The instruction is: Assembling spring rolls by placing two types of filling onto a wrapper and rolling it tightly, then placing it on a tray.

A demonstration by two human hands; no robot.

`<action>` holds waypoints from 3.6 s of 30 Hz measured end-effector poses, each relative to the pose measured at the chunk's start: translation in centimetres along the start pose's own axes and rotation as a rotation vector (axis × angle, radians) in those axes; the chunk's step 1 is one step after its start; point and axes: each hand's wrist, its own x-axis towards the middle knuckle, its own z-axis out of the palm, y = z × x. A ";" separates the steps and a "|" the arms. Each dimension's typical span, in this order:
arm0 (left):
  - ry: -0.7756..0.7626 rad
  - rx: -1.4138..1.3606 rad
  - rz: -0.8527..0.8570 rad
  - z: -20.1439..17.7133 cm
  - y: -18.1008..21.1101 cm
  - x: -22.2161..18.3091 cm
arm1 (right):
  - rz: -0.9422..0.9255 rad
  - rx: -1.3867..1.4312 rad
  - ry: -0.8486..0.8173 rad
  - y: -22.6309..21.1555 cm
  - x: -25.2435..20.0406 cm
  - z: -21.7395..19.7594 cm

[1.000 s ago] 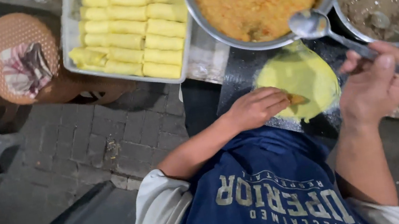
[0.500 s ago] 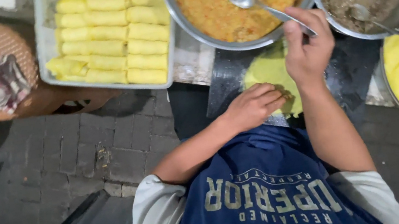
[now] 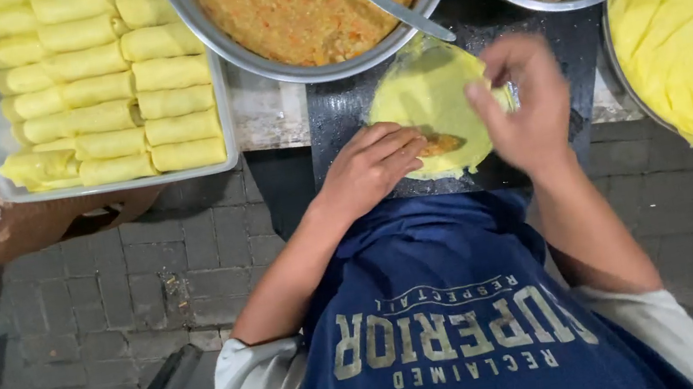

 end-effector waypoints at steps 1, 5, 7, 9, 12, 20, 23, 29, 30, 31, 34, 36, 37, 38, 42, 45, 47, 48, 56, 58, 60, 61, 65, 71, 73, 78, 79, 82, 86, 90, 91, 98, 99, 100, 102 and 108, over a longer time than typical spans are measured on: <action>0.081 -0.054 -0.021 0.0 0.0 0.1 | -0.022 -0.096 -0.019 0.7 -1.5 -0.3; 0.047 -0.072 -0.023 -0.3 -0.4 0.2 | -0.201 -0.234 -0.122 1.2 -5.0 1.7; 0.028 -0.064 -0.026 -1.0 -0.2 0.8 | -0.236 -0.237 -0.147 1.0 -5.5 2.0; 0.020 -0.065 -0.025 -1.0 -0.2 0.8 | -0.227 -0.220 -0.130 0.7 -5.5 2.0; 0.016 -0.035 -0.034 -1.0 0.1 0.4 | -0.213 -0.197 -0.118 0.3 -5.6 2.0; 0.097 -0.021 -0.076 2.1 1.3 1.2 | -0.139 -0.175 -0.236 -0.2 -3.4 -2.0; 0.181 -0.070 -0.076 1.8 1.3 1.3 | -0.122 -0.080 -0.219 -3.4 0.5 -5.0; 0.032 0.002 -0.045 0.2 1.5 1.4 | -0.528 -0.582 -0.299 -7.1 10.3 -0.6; 0.028 -0.031 -0.048 0.4 1.3 1.1 | -0.543 -0.828 -0.319 -6.1 11.4 0.9; 0.022 -0.071 -0.052 0.7 1.2 0.7 | -0.549 -1.077 -0.337 -5.1 12.3 2.3; -0.074 -0.086 -0.053 0.0 1.1 0.6 | -0.223 -0.995 -0.775 -4.9 15.5 4.4; -0.079 -0.066 -0.061 0.1 0.8 0.1 | -0.033 -0.920 -0.871 -8.5 17.3 4.6; -0.094 -0.047 -0.065 0.2 0.7 -0.1 | 0.165 -0.832 -0.951 -10.2 18.1 4.7; -0.086 -0.052 -0.071 0.4 0.6 -0.3 | 0.166 -0.838 -0.960 -9.6 17.9 3.9; -0.105 -0.097 -0.090 0.2 0.3 -0.5 | -0.393 -1.030 -0.801 -9.7 17.0 0.7; -0.109 -0.134 -0.125 0.6 0.2 -1.0 | -0.657 -1.350 -0.798 -10.6 16.0 -0.8; -0.080 -0.159 -0.136 0.8 0.1 -1.0 | -0.790 -1.497 -0.786 -10.4 15.4 -1.2; -0.067 -0.146 -0.131 0.7 0.1 -0.8 | -0.813 -1.513 -0.772 -10.1 15.2 -1.1; -0.022 -0.124 -0.137 0.2 0.2 -0.3 | -0.872 -1.534 -0.672 -9.3 13.3 0.2; -0.029 -0.114 -0.133 0.1 0.2 -0.3 | -0.857 -1.461 -0.802 -9.2 13.1 0.3; -0.025 -0.120 -0.130 0.2 0.2 -0.3 | -0.850 -1.451 -0.842 -9.4 13.3 0.4; -0.016 -0.122 -0.131 0.2 0.2 -0.3 | -0.850 -1.440 -0.881 -9.5 13.5 0.5; 0.000 -0.124 -0.130 0.9 0.1 -0.9 | -0.876 -1.427 -0.948 -10.6 14.5 0.5; -0.012 -0.112 -0.121 0.9 0.1 -0.9 | -0.290 -1.374 -1.384 -14.1 18.3 0.8; 0.003 -0.150 -0.087 0.6 0.2 -1.0 | 0.094 -1.155 -1.236 -14.7 19.5 0.3; 0.208 -0.284 -0.092 -1.3 0.6 0.1 | -0.329 -0.898 -0.848 -8.8 12.1 -6.3; 0.269 -0.246 -0.097 -2.0 0.5 0.5 | -0.292 -0.850 -0.768 -8.2 10.3 -7.0; 0.323 -0.152 -0.169 -3.0 0.8 0.2 | -0.158 -0.806 -0.844 -6.2 6.2 -6.6; 0.296 -0.066 -0.136 -4.4 1.6 1.6 | -0.102 -0.909 -0.808 -5.4 2.8 -6.0; 0.257 0.017 -0.033 -2.8 2.9 2.2 | -0.157 -0.907 -0.752 -6.4 1.9 -5.1; 0.271 0.070 -0.037 -2.1 3.3 2.3 | -0.187 -0.852 -0.694 -7.3 2.2 -5.0; 0.207 0.284 -0.009 0.7 3.4 1.6 | -0.092 -0.872 -0.776 -8.4 2.4 -5.0; 0.207 0.301 -0.016 1.0 3.4 1.4 | -0.089 -0.883 -0.778 -8.5 2.4 -5.0; 0.207 0.318 -0.022 1.3 3.4 1.3 | -0.087 -0.894 -0.779 -8.5 2.3 -5.0; 0.146 0.292 -0.048 0.1 3.9 1.8 | -0.041 -1.007 -0.902 -7.3 2.2 -4.9; 0.009 0.322 -0.088 -0.6 3.8 1.5 | -0.322 -1.271 -0.676 -5.8 0.1 -5.7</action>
